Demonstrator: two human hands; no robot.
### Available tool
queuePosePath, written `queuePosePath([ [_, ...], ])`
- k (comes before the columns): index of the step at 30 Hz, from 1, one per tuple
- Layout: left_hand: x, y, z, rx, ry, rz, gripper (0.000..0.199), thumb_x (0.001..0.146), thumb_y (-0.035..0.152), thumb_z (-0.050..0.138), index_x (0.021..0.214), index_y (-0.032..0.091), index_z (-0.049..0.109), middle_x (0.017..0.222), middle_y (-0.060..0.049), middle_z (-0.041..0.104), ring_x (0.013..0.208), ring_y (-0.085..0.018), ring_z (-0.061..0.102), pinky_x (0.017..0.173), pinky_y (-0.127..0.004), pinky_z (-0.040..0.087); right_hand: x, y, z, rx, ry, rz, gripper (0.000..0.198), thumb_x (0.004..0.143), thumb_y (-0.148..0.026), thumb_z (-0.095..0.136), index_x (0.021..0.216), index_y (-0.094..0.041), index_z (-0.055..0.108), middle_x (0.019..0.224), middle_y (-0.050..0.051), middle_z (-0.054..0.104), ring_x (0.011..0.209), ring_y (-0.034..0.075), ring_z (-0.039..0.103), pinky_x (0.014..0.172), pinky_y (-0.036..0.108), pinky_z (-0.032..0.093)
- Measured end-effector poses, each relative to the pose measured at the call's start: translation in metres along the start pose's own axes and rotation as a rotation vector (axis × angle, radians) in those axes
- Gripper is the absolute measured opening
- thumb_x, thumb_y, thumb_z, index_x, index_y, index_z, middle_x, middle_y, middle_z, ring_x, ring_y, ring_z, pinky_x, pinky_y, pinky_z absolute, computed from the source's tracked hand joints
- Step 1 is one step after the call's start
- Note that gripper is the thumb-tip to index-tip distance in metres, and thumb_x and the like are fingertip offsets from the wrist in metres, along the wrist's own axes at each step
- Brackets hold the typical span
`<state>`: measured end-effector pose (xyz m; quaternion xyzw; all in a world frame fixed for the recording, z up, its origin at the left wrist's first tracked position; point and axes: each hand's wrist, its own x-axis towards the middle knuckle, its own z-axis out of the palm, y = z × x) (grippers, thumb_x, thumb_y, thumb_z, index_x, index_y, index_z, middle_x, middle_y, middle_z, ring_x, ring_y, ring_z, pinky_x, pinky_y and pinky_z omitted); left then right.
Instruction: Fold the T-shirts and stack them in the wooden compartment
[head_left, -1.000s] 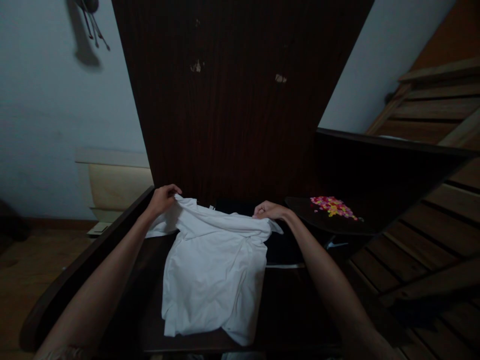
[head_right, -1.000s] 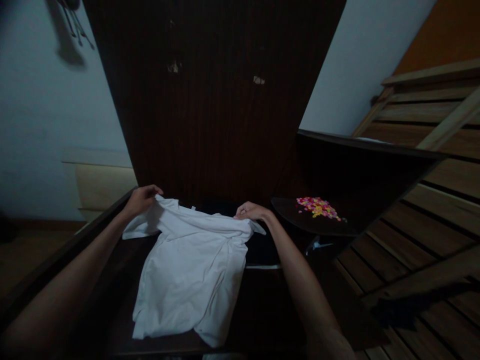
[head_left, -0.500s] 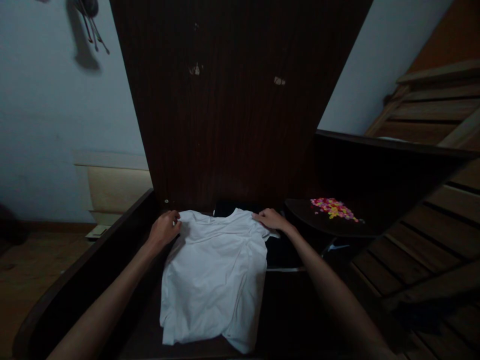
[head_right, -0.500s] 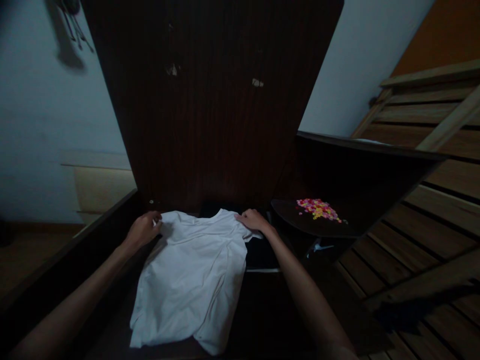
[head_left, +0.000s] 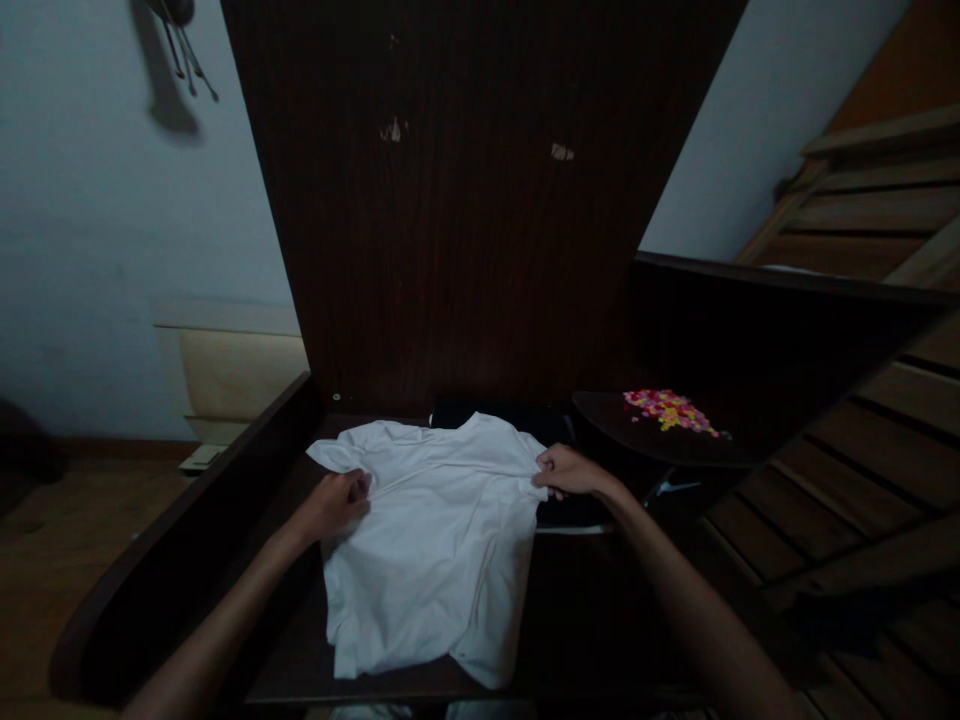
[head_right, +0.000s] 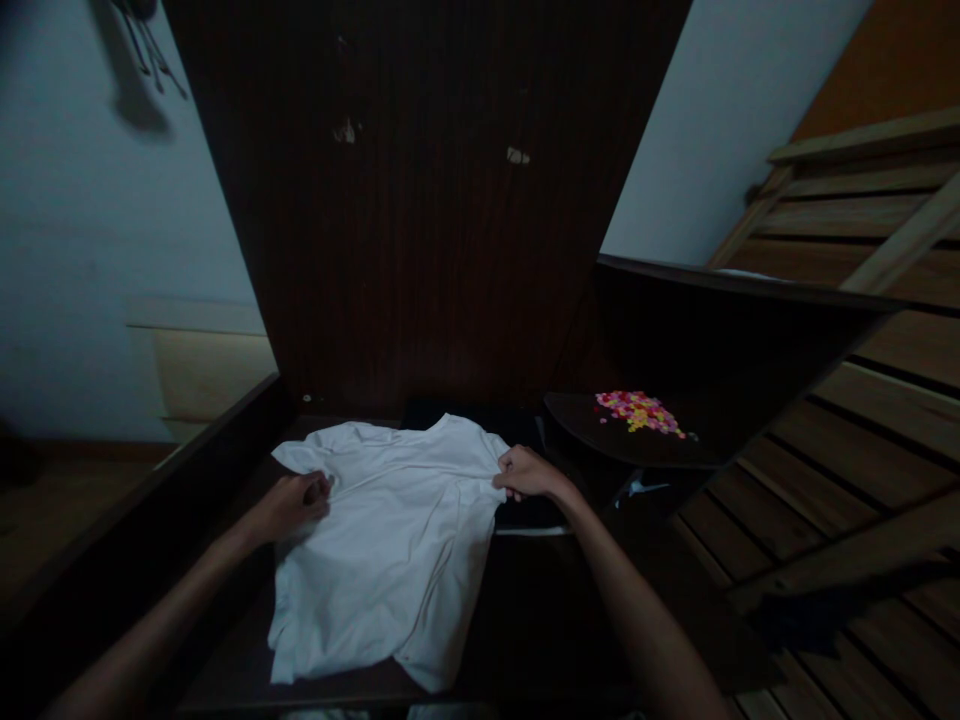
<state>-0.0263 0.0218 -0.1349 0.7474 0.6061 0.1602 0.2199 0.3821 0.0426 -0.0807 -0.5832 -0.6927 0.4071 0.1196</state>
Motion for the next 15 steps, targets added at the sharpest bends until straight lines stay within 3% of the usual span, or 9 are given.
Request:
queuePosePath([
  [5,0.001,-0.008,-0.021,0.086,-0.325,0.057,0.011,0.059,0.019,0.054,0.064,0.02,0.064,0.065,0.0,0.066,0.065,-0.018,0.062,0.06,-0.025,0.042,-0.013,-0.002,-0.017,-0.121,-0.223,0.047,0.041,0.061,-0.051,0.072,0.049,-0.019,0.05,0.048,-0.001,0.059,0.037,0.008,0.045,0.04,0.021,0.032],
  [7,0.011,-0.01,-0.026,0.113,-0.372,0.079,0.011,0.06,0.021,0.055,0.065,0.02,0.065,0.064,0.001,0.067,0.064,-0.017,0.062,0.061,-0.024,0.043,-0.004,0.0,-0.02,-0.169,-0.163,0.018,0.048,0.068,-0.06,0.066,0.05,-0.018,0.053,0.049,0.0,0.058,0.038,0.008,0.045,0.042,0.022,0.032],
  [10,0.04,-0.007,-0.03,0.128,-0.135,0.114,0.017,0.07,0.029,0.053,0.071,0.018,0.066,0.069,-0.002,0.068,0.066,-0.017,0.062,0.064,-0.025,0.045,0.023,0.003,-0.023,-0.213,0.195,-0.072,0.046,0.08,-0.057,0.054,0.057,-0.018,0.057,0.053,0.0,0.059,0.047,0.01,0.05,0.046,0.021,0.033],
  [12,0.065,-0.002,-0.029,0.109,0.033,0.13,0.026,0.078,0.031,0.046,0.083,0.016,0.067,0.083,-0.007,0.071,0.075,-0.019,0.064,0.072,-0.028,0.047,0.045,0.003,-0.023,-0.273,0.37,-0.139,0.03,0.079,-0.044,0.06,0.065,-0.017,0.062,0.064,0.002,0.065,0.059,0.012,0.057,0.052,0.021,0.036],
  [15,0.1,0.005,-0.022,0.077,0.089,0.142,0.033,0.084,0.03,0.041,0.099,0.015,0.067,0.106,-0.011,0.07,0.094,-0.021,0.065,0.084,-0.029,0.047,0.076,0.0,-0.017,-0.314,0.332,-0.199,0.01,0.073,-0.026,0.066,0.076,-0.017,0.067,0.079,0.005,0.07,0.074,0.015,0.062,0.062,0.022,0.042],
])
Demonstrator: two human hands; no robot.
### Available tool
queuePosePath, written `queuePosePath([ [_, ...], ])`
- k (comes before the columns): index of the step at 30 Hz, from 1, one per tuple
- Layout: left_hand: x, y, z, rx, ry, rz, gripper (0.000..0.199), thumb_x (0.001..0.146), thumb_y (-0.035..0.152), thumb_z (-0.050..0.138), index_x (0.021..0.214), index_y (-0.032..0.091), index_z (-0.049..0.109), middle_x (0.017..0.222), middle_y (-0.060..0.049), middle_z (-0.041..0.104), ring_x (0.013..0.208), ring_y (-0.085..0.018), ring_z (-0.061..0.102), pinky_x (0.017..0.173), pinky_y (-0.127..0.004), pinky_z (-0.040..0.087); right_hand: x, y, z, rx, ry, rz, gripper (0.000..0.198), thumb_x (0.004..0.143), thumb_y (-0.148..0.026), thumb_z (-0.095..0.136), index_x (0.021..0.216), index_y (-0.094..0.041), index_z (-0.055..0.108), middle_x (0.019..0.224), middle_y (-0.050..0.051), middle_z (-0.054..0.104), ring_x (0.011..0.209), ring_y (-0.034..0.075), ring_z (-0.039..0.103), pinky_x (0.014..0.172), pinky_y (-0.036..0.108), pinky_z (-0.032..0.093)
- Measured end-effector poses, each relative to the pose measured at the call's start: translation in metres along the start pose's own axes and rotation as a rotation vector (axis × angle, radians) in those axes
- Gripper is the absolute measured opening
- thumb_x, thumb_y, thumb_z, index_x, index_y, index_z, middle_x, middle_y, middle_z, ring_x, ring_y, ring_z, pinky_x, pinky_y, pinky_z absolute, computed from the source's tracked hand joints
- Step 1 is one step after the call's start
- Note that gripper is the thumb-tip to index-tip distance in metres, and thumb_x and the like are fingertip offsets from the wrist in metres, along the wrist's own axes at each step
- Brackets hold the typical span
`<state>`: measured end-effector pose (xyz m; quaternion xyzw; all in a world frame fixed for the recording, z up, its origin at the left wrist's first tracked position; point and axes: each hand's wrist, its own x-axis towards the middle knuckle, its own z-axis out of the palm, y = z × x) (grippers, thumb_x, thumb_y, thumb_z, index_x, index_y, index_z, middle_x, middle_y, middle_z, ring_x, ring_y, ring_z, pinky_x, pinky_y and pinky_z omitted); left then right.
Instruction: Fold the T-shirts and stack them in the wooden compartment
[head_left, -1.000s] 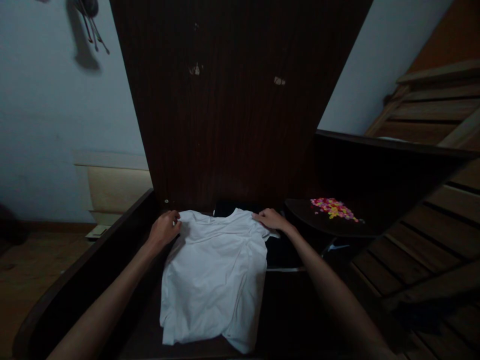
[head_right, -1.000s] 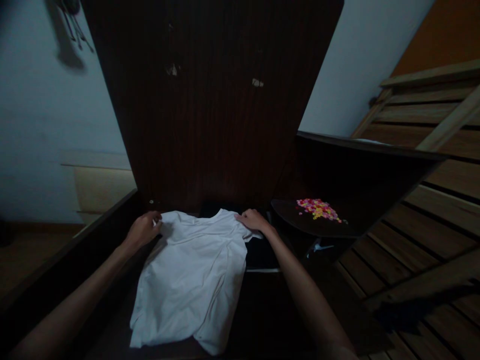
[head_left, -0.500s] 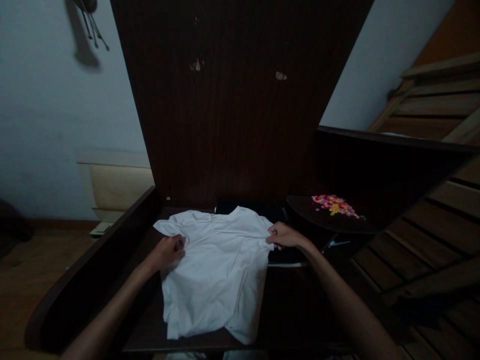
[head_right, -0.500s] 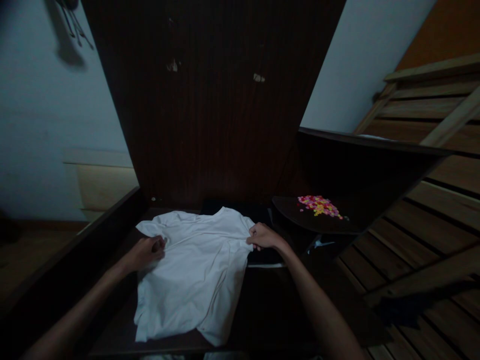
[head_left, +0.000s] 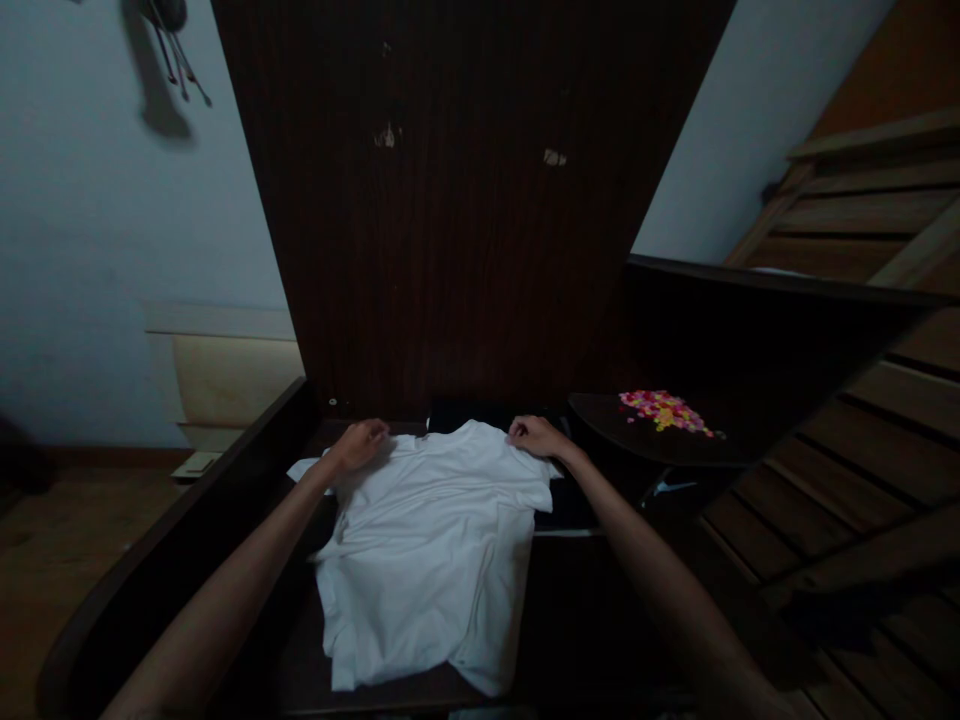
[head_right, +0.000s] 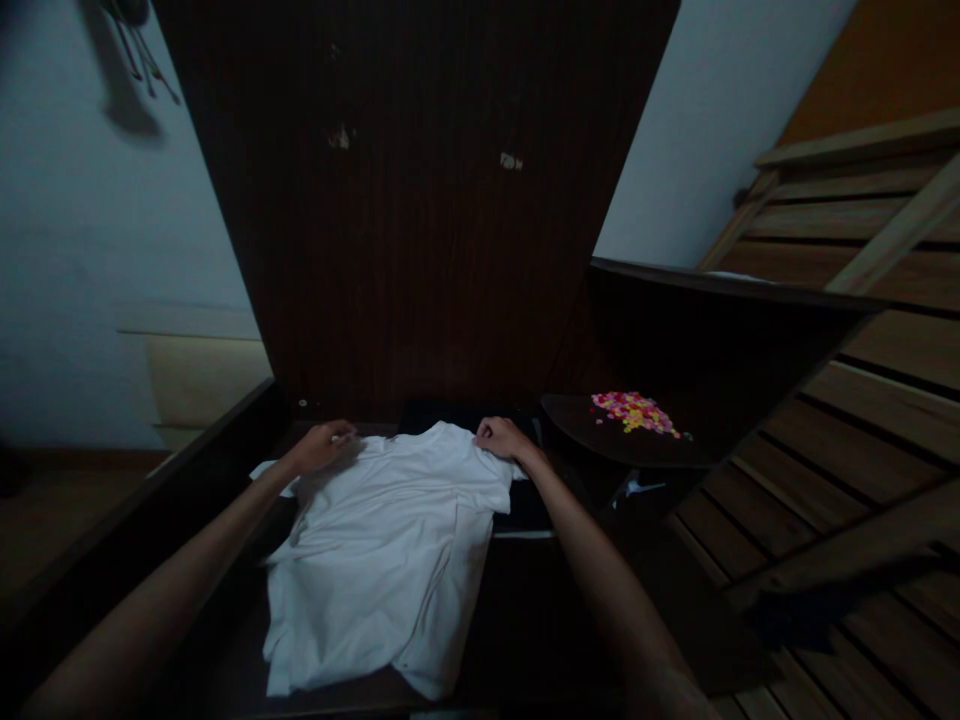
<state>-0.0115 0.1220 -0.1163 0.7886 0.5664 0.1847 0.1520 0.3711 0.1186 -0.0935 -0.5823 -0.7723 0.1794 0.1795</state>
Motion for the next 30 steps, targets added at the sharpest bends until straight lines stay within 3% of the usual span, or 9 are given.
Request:
queuePosePath([
  [3,0.025,0.002,0.012,-0.017,-0.028,0.013,0.031,0.083,0.031,0.045,0.099,0.017,0.068,0.102,-0.009,0.072,0.096,-0.022,0.065,0.083,-0.027,0.047,0.018,-0.002,0.015,-0.009,-0.044,-0.043,0.016,0.069,-0.021,0.068,0.084,-0.017,0.07,0.086,0.006,0.071,0.08,0.017,0.062,0.068,0.024,0.044],
  [6,0.037,0.0,0.023,-0.031,-0.089,0.01,0.024,0.078,0.033,0.054,0.087,0.019,0.071,0.082,-0.005,0.073,0.083,-0.02,0.066,0.075,-0.025,0.047,0.027,-0.002,0.023,0.038,-0.087,-0.004,0.023,0.066,-0.021,0.07,0.088,-0.016,0.07,0.084,0.004,0.07,0.077,0.016,0.061,0.066,0.023,0.044],
  [12,0.038,-0.009,0.033,-0.134,-0.083,-0.033,0.009,0.061,0.028,0.066,0.062,0.018,0.065,0.065,-0.004,0.068,0.069,-0.02,0.063,0.064,-0.026,0.045,0.028,0.007,0.015,0.16,-0.173,0.078,0.016,0.057,-0.017,0.069,0.072,-0.017,0.065,0.07,-0.003,0.061,0.071,0.014,0.055,0.061,0.022,0.039],
  [21,0.029,-0.02,-0.001,-0.496,0.119,-0.102,0.026,0.068,0.043,0.061,0.071,0.019,0.054,0.058,0.003,0.053,0.054,-0.011,0.051,0.05,-0.022,0.038,0.022,0.008,-0.008,0.438,-0.084,0.031,0.026,0.056,-0.033,0.069,0.071,-0.019,0.055,0.067,-0.005,0.049,0.068,0.013,0.046,0.061,0.023,0.036],
  [25,0.027,-0.017,-0.017,-0.771,0.186,-0.129,0.034,0.06,0.045,0.071,0.07,0.019,0.052,0.053,0.007,0.045,0.048,-0.008,0.042,0.044,-0.019,0.029,0.022,0.002,-0.012,0.498,-0.032,-0.033,0.028,0.056,-0.036,0.069,0.072,-0.019,0.054,0.072,-0.004,0.051,0.073,0.014,0.048,0.066,0.024,0.038],
  [30,0.023,-0.014,-0.032,-0.75,0.172,-0.138,0.04,0.052,0.046,0.078,0.071,0.019,0.054,0.059,0.006,0.052,0.05,-0.008,0.043,0.045,-0.019,0.03,0.022,-0.001,-0.015,0.496,-0.042,-0.041,0.037,0.055,-0.043,0.075,0.077,-0.018,0.06,0.077,0.0,0.058,0.077,0.016,0.051,0.069,0.026,0.041],
])
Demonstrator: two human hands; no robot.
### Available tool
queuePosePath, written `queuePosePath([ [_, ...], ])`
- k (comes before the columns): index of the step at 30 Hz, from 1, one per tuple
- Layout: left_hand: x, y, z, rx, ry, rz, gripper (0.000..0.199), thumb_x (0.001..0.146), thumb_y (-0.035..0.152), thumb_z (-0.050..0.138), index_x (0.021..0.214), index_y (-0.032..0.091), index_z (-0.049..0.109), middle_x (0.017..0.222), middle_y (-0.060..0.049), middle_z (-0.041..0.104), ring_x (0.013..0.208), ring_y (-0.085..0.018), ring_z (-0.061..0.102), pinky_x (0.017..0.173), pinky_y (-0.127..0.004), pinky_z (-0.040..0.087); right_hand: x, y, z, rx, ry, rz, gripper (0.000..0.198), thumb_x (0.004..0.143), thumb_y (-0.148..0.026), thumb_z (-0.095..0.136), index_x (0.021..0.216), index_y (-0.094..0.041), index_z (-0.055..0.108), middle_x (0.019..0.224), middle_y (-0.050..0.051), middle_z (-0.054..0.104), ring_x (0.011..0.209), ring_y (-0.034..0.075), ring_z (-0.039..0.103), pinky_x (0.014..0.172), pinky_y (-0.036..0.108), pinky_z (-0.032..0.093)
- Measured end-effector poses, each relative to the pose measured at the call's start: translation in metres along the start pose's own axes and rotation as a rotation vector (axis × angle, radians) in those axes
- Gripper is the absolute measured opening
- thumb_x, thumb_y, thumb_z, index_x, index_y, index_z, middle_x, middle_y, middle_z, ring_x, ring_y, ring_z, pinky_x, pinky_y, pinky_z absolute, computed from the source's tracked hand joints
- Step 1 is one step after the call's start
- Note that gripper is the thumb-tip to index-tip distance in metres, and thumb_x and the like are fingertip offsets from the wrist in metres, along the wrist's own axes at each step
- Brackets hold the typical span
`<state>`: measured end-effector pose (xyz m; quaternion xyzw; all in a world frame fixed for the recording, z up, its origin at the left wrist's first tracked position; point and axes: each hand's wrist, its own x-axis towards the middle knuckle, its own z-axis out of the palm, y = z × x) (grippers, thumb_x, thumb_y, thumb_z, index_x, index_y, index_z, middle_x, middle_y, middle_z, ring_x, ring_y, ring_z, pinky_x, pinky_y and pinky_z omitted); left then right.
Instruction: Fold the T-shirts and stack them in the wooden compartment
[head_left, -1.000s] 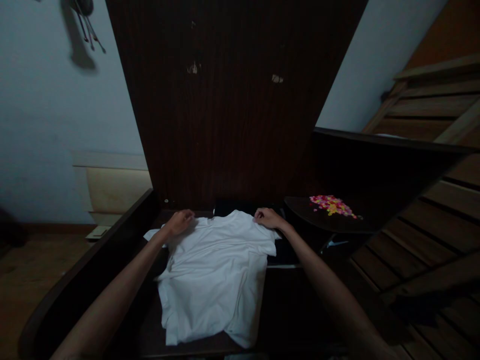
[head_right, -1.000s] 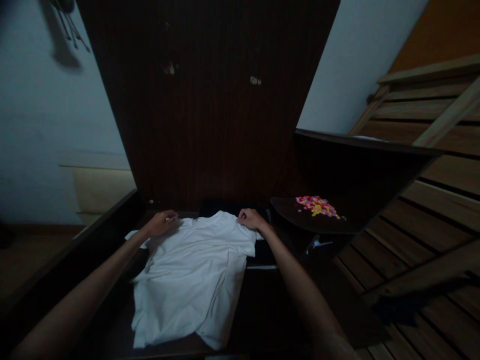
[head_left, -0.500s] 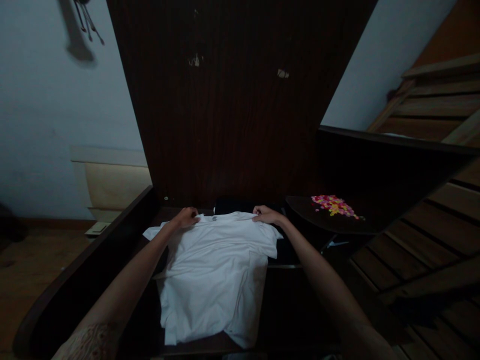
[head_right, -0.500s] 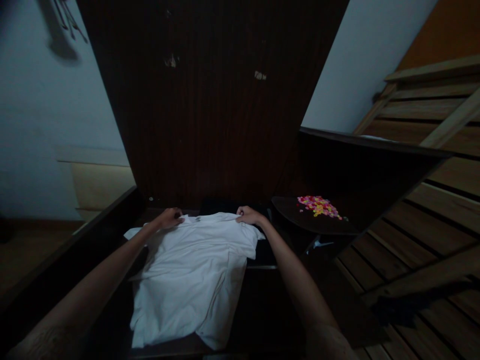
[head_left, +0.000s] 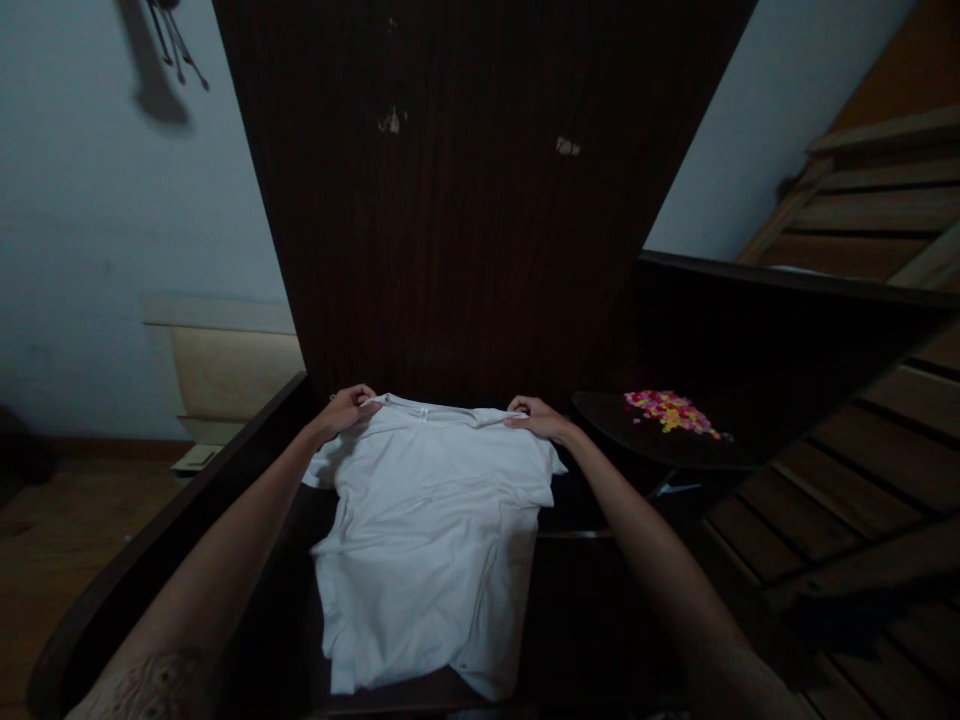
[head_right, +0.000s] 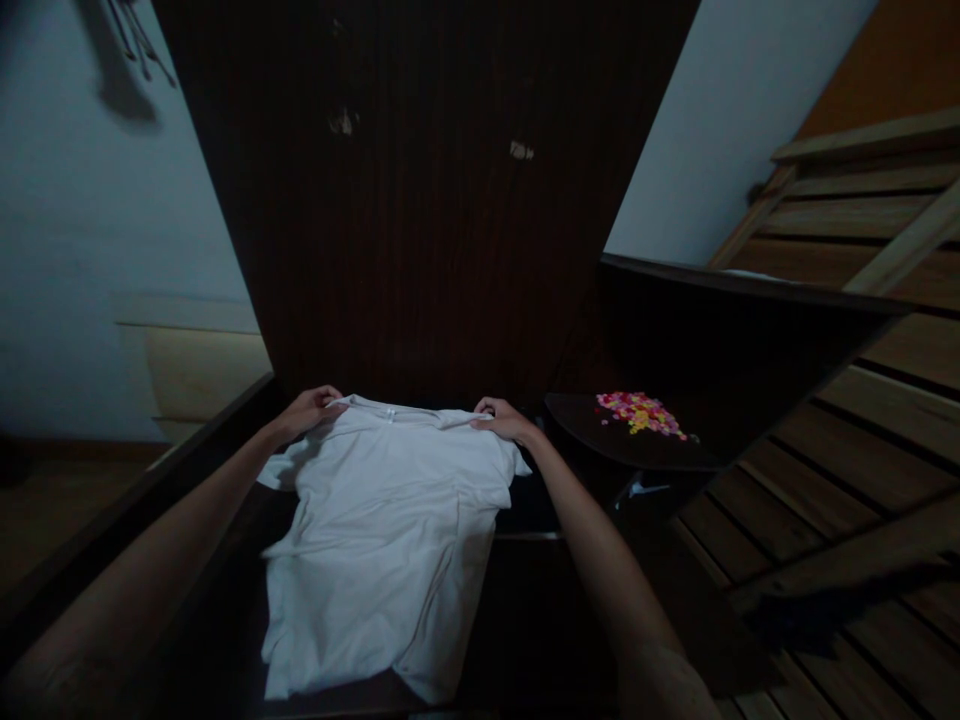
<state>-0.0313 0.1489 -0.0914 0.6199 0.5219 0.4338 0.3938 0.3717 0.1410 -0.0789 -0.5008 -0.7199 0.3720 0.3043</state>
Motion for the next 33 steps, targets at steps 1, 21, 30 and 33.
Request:
queuePosePath([
  [1,-0.001,0.001,-0.002,0.015,-0.005,0.002,0.041,0.052,0.046,0.078,0.071,0.018,0.055,0.059,0.005,0.053,0.05,-0.008,0.044,0.045,-0.019,0.03,0.0,0.0,-0.001,-0.004,-0.005,0.01,0.04,0.055,-0.046,0.076,0.078,-0.017,0.061,0.078,0.0,0.059,0.077,0.016,0.052,0.069,0.026,0.041],
  [21,0.0,0.009,-0.015,0.163,-0.147,0.102,0.045,0.065,0.059,0.066,0.076,0.015,0.061,0.069,0.0,0.06,0.064,-0.013,0.053,0.059,-0.024,0.042,0.011,0.006,-0.009,-0.241,0.304,-0.139,0.044,0.079,-0.062,0.045,0.071,-0.019,0.053,0.072,0.001,0.055,0.072,0.016,0.049,0.065,0.024,0.039],
  [30,0.011,-0.002,-0.012,0.56,-0.075,0.144,0.028,0.076,0.049,0.049,0.076,0.021,0.047,0.064,0.002,0.052,0.061,-0.015,0.051,0.057,-0.025,0.038,0.009,0.012,-0.022,-0.243,-0.05,-0.014,0.039,0.061,-0.051,0.071,0.075,-0.016,0.062,0.072,-0.001,0.059,0.069,0.014,0.051,0.061,0.023,0.039],
  [33,0.014,-0.007,-0.005,0.63,-0.107,0.13,0.023,0.079,0.046,0.048,0.078,0.022,0.046,0.061,0.002,0.053,0.061,-0.017,0.054,0.06,-0.027,0.039,0.012,0.02,-0.024,-0.336,-0.149,0.062,0.028,0.064,-0.043,0.069,0.069,-0.016,0.062,0.067,-0.002,0.058,0.065,0.014,0.051,0.057,0.022,0.038],
])
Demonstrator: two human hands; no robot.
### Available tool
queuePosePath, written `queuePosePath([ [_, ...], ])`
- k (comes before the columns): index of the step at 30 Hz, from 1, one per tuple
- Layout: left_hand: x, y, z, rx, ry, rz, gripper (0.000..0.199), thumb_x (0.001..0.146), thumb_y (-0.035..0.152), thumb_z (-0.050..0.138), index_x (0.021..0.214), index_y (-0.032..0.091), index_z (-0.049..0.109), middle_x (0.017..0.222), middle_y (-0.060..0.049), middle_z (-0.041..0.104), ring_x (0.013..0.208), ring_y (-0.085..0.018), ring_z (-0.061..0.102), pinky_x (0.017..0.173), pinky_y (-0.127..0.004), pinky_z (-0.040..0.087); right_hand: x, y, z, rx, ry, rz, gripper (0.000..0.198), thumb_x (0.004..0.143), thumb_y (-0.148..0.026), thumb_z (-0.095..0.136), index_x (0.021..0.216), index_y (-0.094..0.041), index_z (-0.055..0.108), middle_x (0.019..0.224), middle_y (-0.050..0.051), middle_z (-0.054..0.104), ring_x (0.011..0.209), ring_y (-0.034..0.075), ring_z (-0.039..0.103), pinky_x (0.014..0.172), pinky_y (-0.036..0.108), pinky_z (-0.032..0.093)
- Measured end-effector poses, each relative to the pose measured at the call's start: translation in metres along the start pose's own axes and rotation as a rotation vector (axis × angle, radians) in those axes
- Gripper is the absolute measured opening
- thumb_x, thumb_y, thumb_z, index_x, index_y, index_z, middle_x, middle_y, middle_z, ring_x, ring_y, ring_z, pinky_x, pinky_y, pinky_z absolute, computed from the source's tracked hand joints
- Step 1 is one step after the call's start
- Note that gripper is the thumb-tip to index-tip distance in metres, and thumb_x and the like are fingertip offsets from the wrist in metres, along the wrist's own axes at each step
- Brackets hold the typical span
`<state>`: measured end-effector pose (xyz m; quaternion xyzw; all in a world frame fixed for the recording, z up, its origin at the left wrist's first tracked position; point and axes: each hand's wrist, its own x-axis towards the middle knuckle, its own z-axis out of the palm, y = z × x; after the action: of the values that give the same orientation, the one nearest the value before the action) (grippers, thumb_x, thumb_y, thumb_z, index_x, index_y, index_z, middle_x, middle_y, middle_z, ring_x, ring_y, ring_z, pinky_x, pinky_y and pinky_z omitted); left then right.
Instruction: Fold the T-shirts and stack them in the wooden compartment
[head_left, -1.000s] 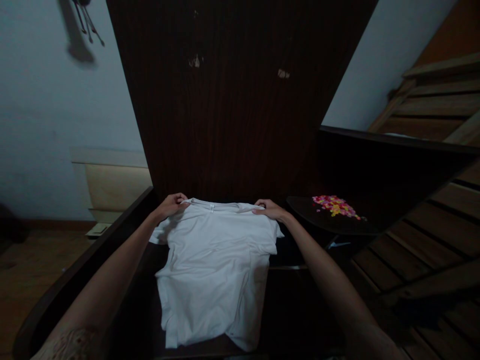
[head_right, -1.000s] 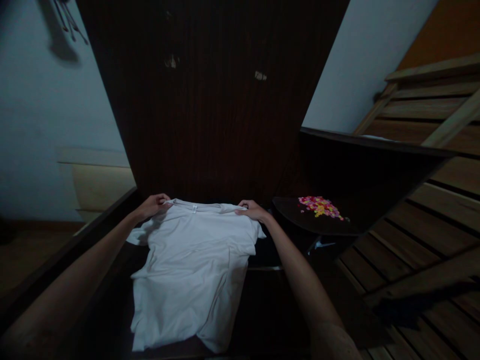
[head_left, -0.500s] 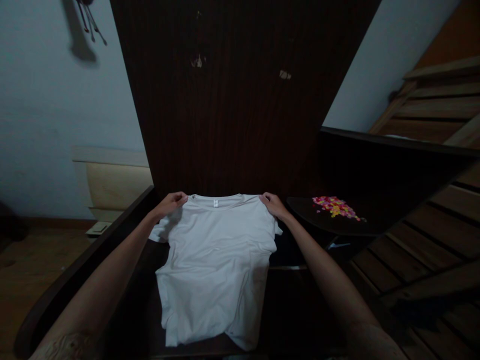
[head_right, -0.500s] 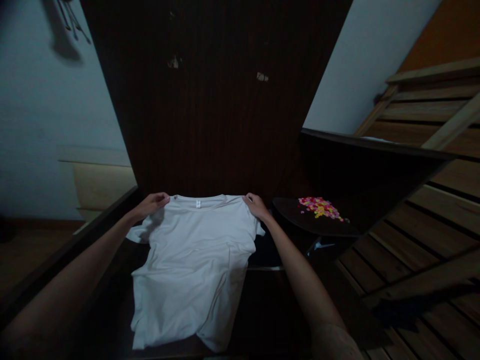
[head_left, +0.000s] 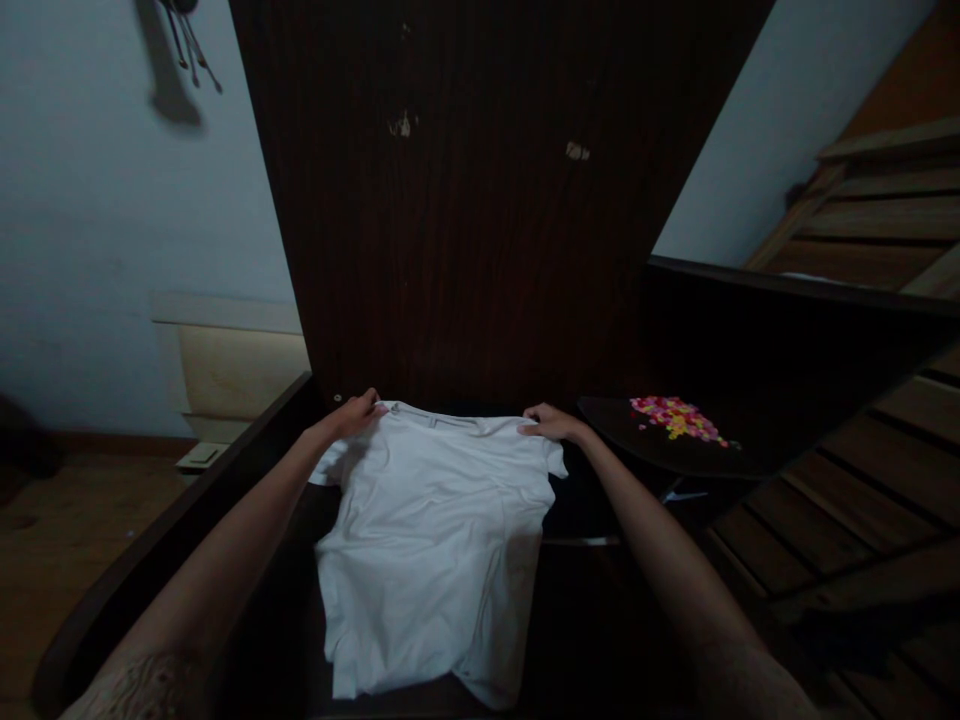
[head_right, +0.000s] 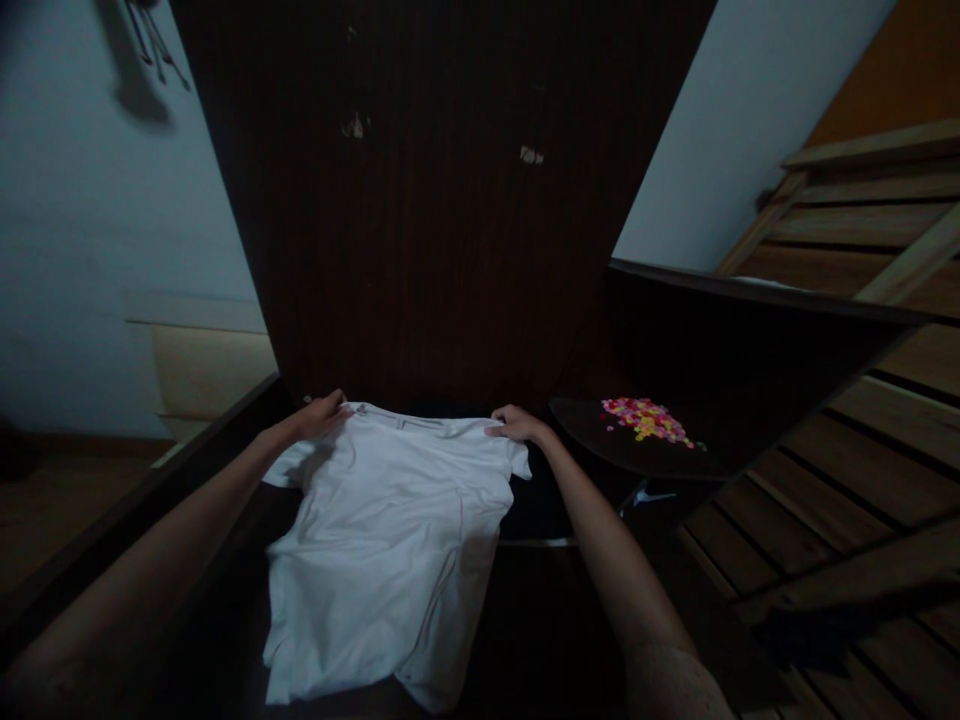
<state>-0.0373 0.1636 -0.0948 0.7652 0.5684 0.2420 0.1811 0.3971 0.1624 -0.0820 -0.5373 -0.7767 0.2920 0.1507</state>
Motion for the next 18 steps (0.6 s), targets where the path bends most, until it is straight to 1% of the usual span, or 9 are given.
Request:
queuePosePath([
  [1,0.002,0.0,0.002,0.012,-0.006,-0.001,0.023,0.079,0.045,0.048,0.08,0.022,0.047,0.062,0.001,0.055,0.062,-0.018,0.056,0.061,-0.027,0.039,0.002,0.002,0.001,-0.034,0.02,0.022,0.025,0.066,-0.041,0.067,0.068,-0.016,0.062,0.066,-0.002,0.059,0.064,0.014,0.051,0.056,0.022,0.037],
  [2,0.003,0.0,0.003,0.04,-0.006,-0.005,0.024,0.081,0.045,0.048,0.082,0.022,0.048,0.064,0.0,0.057,0.063,-0.019,0.058,0.062,-0.028,0.04,0.004,0.005,0.002,-0.06,0.069,0.037,0.022,0.068,-0.039,0.065,0.068,-0.017,0.062,0.066,-0.001,0.059,0.064,0.014,0.051,0.056,0.022,0.037],
  [4,0.007,0.001,0.005,0.129,0.007,-0.036,0.027,0.085,0.047,0.045,0.089,0.02,0.051,0.071,-0.004,0.063,0.069,-0.021,0.062,0.065,-0.029,0.042,0.008,0.008,0.004,-0.087,0.199,0.036,0.02,0.074,-0.037,0.059,0.072,-0.017,0.062,0.069,0.0,0.062,0.066,0.014,0.053,0.057,0.022,0.038],
  [6,0.01,0.004,0.006,0.237,0.032,-0.103,0.035,0.088,0.049,0.04,0.098,0.018,0.052,0.082,-0.01,0.068,0.079,-0.025,0.065,0.07,-0.031,0.044,0.012,0.009,0.007,-0.11,0.301,0.017,0.021,0.079,-0.037,0.055,0.075,-0.018,0.063,0.072,0.001,0.064,0.069,0.015,0.054,0.059,0.022,0.039],
  [9,0.013,0.009,0.011,0.368,0.039,-0.218,0.047,0.09,0.053,0.034,0.109,0.014,0.052,0.098,-0.02,0.069,0.093,-0.032,0.066,0.076,-0.037,0.046,0.017,0.01,0.011,-0.167,0.363,0.037,0.026,0.081,-0.04,0.054,0.075,-0.018,0.065,0.073,0.004,0.067,0.071,0.017,0.057,0.06,0.023,0.038],
  [11,0.013,0.01,0.017,0.416,0.02,-0.271,0.052,0.091,0.055,0.033,0.114,0.012,0.053,0.105,-0.025,0.067,0.1,-0.036,0.065,0.081,-0.042,0.047,0.02,0.01,0.013,-0.193,0.35,0.09,0.029,0.081,-0.043,0.056,0.069,-0.018,0.065,0.07,0.005,0.066,0.07,0.018,0.059,0.057,0.023,0.036],
  [14,0.012,0.004,0.026,0.416,-0.004,-0.315,0.056,0.09,0.055,0.034,0.113,0.009,0.056,0.107,-0.029,0.066,0.105,-0.039,0.063,0.082,-0.045,0.047,0.021,0.012,0.013,-0.171,0.259,0.173,0.038,0.079,-0.05,0.057,0.06,-0.018,0.063,0.062,0.004,0.063,0.066,0.018,0.059,0.052,0.023,0.033],
  [16,0.012,-0.004,0.03,0.388,-0.034,-0.32,0.055,0.088,0.056,0.036,0.105,0.01,0.062,0.103,-0.027,0.068,0.102,-0.037,0.065,0.079,-0.041,0.048,0.018,0.014,0.01,-0.119,0.17,0.221,0.042,0.073,-0.056,0.061,0.056,-0.018,0.061,0.059,0.002,0.06,0.063,0.016,0.056,0.051,0.023,0.032],
  [18,0.011,-0.013,0.03,0.344,-0.079,-0.314,0.053,0.085,0.058,0.042,0.093,0.013,0.067,0.097,-0.023,0.071,0.096,-0.034,0.067,0.074,-0.035,0.05,0.014,0.017,0.005,-0.056,0.084,0.26,0.044,0.066,-0.06,0.066,0.056,-0.017,0.061,0.055,-0.001,0.056,0.059,0.014,0.052,0.05,0.023,0.032],
])
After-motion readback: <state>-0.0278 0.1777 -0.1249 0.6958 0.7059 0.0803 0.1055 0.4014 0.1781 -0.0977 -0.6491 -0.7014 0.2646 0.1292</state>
